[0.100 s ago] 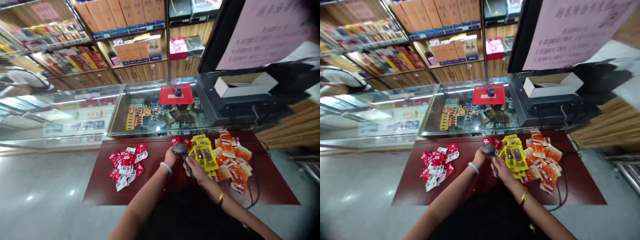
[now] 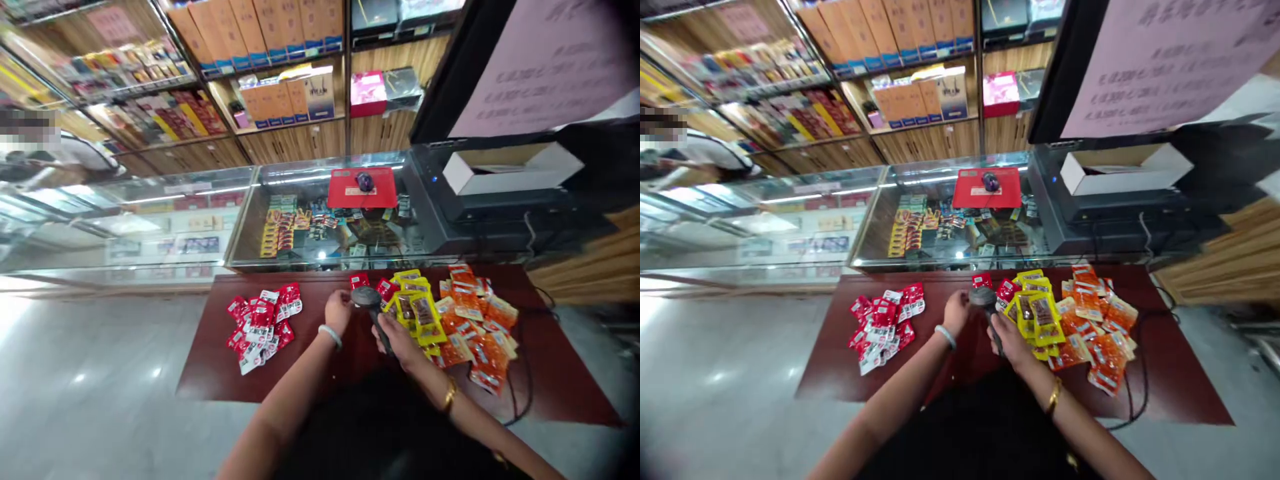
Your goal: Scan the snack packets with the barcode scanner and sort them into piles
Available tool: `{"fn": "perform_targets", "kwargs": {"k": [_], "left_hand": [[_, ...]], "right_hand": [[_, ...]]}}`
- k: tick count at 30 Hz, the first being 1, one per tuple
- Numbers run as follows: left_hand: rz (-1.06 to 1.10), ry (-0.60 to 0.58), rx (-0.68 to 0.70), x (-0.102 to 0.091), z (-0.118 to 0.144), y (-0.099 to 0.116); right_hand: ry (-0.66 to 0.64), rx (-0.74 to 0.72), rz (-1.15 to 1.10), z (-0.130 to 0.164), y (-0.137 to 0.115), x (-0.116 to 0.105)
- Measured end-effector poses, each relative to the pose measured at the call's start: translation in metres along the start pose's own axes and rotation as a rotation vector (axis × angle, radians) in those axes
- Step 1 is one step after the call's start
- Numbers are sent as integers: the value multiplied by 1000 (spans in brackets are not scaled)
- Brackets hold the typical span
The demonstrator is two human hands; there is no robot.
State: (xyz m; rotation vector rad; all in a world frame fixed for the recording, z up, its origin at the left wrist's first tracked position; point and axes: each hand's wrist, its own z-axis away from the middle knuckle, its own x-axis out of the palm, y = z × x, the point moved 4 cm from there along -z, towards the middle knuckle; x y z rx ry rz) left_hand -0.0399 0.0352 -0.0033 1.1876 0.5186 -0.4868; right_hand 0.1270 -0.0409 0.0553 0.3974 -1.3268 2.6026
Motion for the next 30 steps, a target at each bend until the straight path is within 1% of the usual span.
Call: {"fn": "perform_targets", "kwargs": {"k": [3, 4, 5, 7, 9, 10, 12, 14, 17, 20, 22, 23, 25, 27, 28, 29, 30], "left_hand": [[-348, 183, -7, -39, 2, -23], [-450, 208, -31, -49, 2, -32], [-539, 210, -70, -57, 3, -43], [-679, 168, -150, -67, 2, -63], [-774, 118, -191, -70, 2, -78], [-804, 101, -190, -69, 3, -81], [-830, 78, -168, -66, 7, -82], [-817, 53, -144, -59, 14, -77], [-755, 0, -84, -44, 31, -62], [-671, -51, 37, -33, 48, -47], [-629, -67, 118, -32, 54, -39], [-624, -48, 131, -35, 54, -37], [-647, 55, 75, -45, 52, -37], [-679, 179, -54, -57, 49, -40], [-689, 219, -122, -61, 47, -43], [-694, 229, -177, -63, 46, -46], [-698, 211, -216, -64, 45, -48]], "right_hand": [[-34, 9, 11, -1, 5, 6], [-46, 16, 15, -1, 7, 8], [-58, 23, 19, -1, 9, 10], [-83, 37, 33, -2, 14, 15], [-113, 45, 53, -2, 19, 19], [-127, 49, 60, -2, 21, 20], [-149, 57, 68, -2, 25, 23], [-155, 70, 69, -2, 29, 24], [-153, 80, 78, -2, 30, 24], [-153, 76, 82, -1, 29, 23], [-153, 71, 75, 1, 27, 22], [-153, 68, 73, 2, 26, 22], [-146, 60, 82, 4, 25, 21], [-130, 54, 103, 7, 25, 19], [-121, 54, 110, 8, 25, 18], [-111, 55, 114, 8, 26, 17], [-103, 56, 114, 9, 27, 16]]}}
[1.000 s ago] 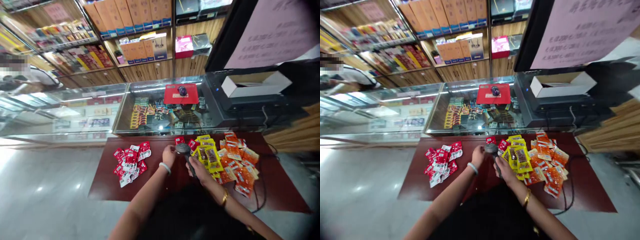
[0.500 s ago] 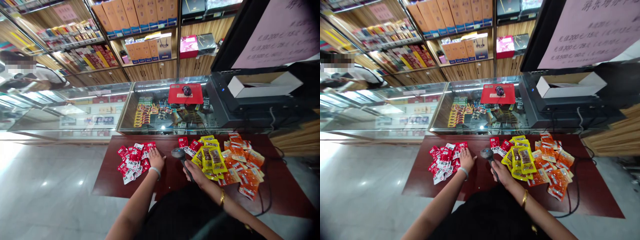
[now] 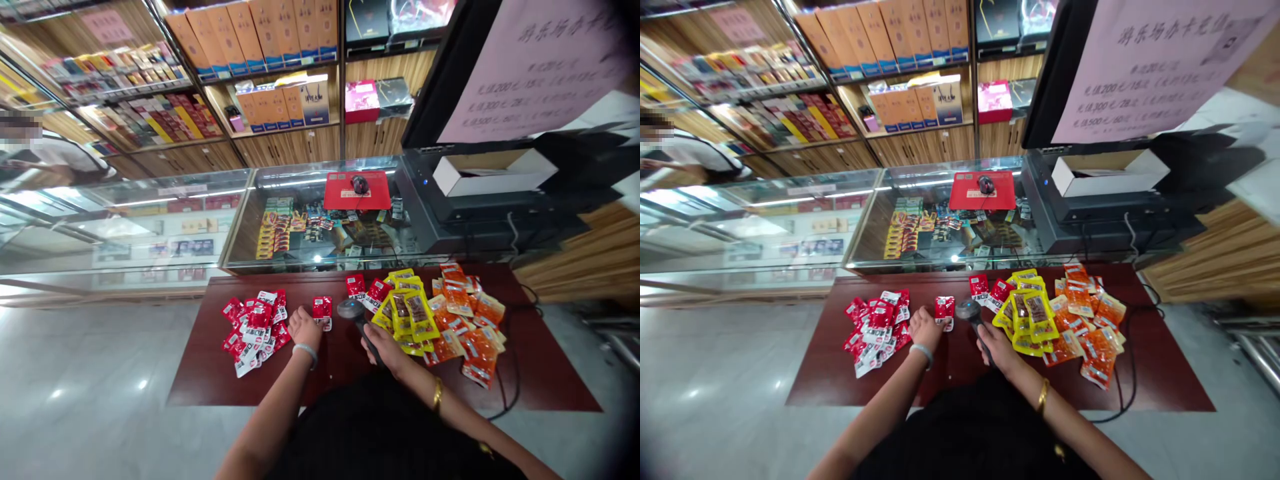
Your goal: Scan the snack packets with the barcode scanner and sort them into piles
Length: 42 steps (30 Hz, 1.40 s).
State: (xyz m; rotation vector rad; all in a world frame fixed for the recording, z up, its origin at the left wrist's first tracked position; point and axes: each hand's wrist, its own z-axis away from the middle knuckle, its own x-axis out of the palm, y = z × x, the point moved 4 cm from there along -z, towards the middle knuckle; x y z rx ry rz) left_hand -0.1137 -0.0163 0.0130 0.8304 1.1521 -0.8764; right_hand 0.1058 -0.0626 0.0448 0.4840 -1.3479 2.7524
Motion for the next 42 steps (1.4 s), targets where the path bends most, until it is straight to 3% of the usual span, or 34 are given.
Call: {"fn": "perform_targets", "kwargs": {"k": [5, 9, 14, 18, 22, 28, 35, 38, 42], "left_hand": [[38, -216, 51, 15, -1, 8], [325, -361, 64, 29, 2, 23], [648, -353, 55, 38, 7, 41], [771, -336, 52, 34, 10, 53], [788, -313, 31, 30, 12, 52], [912, -288, 29, 41, 17, 46], [1251, -495, 42, 43, 22, 82], [1234, -432, 25, 40, 13, 62], [1182, -343, -64, 36, 1, 8]], "right_hand": [[25, 0, -13, 3, 2, -5], [27, -10, -26, 8, -5, -7], [52, -64, -31, 14, -17, -10], [66, -69, -47, 12, -16, -14], [63, -76, -53, 7, -13, -15], [64, -77, -80, 9, -12, -14], [70, -42, -67, 9, -7, -8], [21, -18, -45, 2, -3, 5], [-94, -1, 12, -9, 1, 39]]}}
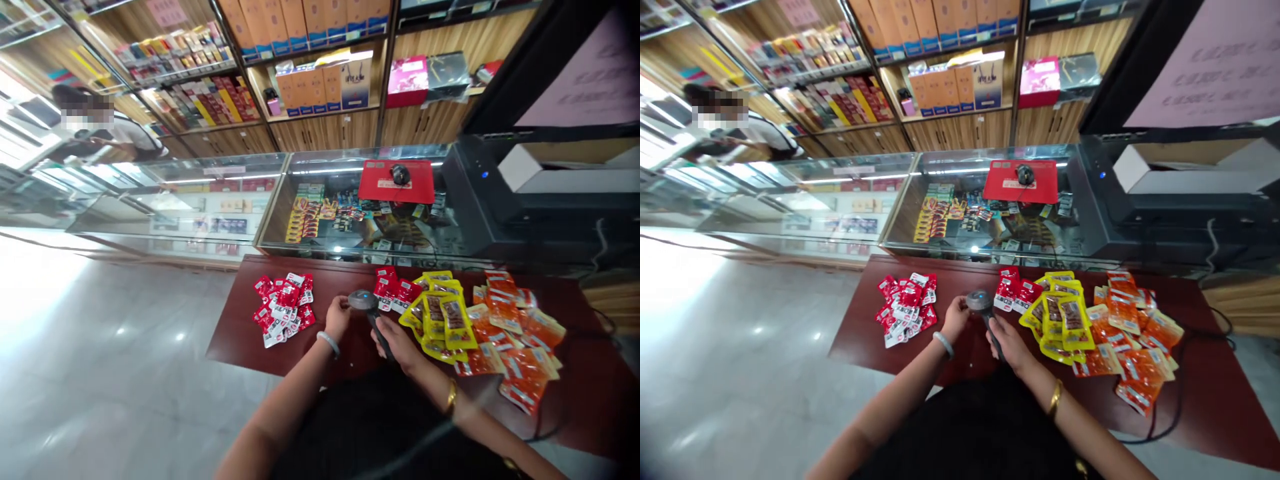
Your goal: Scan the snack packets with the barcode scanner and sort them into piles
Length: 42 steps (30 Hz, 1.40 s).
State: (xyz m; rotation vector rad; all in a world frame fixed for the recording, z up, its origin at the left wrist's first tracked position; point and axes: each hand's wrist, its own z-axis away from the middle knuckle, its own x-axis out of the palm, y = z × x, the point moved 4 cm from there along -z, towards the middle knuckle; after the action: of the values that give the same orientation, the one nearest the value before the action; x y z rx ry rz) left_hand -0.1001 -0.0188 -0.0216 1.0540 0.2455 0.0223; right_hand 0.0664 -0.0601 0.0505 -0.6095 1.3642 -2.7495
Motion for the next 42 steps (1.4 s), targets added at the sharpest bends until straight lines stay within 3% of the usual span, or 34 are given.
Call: {"fn": "perform_targets", "kwargs": {"k": [4, 9, 11, 14, 19, 22, 25, 28, 33, 42], "left_hand": [[-157, 125, 56, -63, 5, 5], [-759, 534, 27, -153, 20, 24], [-900, 603, -45, -176, 22, 25], [-981, 577, -106, -190, 20, 21], [-1060, 572, -76, -189, 19, 20], [-1008, 502, -66, -189, 19, 18], [-833, 418, -54, -182, 19, 14], [-640, 394, 16, -157, 17, 11], [-376, 194, 136, -81, 16, 5], [-225, -91, 153, 38, 14, 18]], "right_hand": [[-104, 38, 60, -16, 3, 42], [-201, 61, 85, -32, 6, 89], [-227, 79, 97, -34, 8, 101], [-249, 109, 118, -34, 9, 112], [-242, 95, 151, -28, 2, 111], [-213, 82, 148, -24, 0, 104], [-184, 73, 118, -20, -2, 93], [-159, 46, 92, -15, -5, 80], [-85, -15, 57, -7, -10, 50], [116, -51, -24, 13, -7, -12]]}}
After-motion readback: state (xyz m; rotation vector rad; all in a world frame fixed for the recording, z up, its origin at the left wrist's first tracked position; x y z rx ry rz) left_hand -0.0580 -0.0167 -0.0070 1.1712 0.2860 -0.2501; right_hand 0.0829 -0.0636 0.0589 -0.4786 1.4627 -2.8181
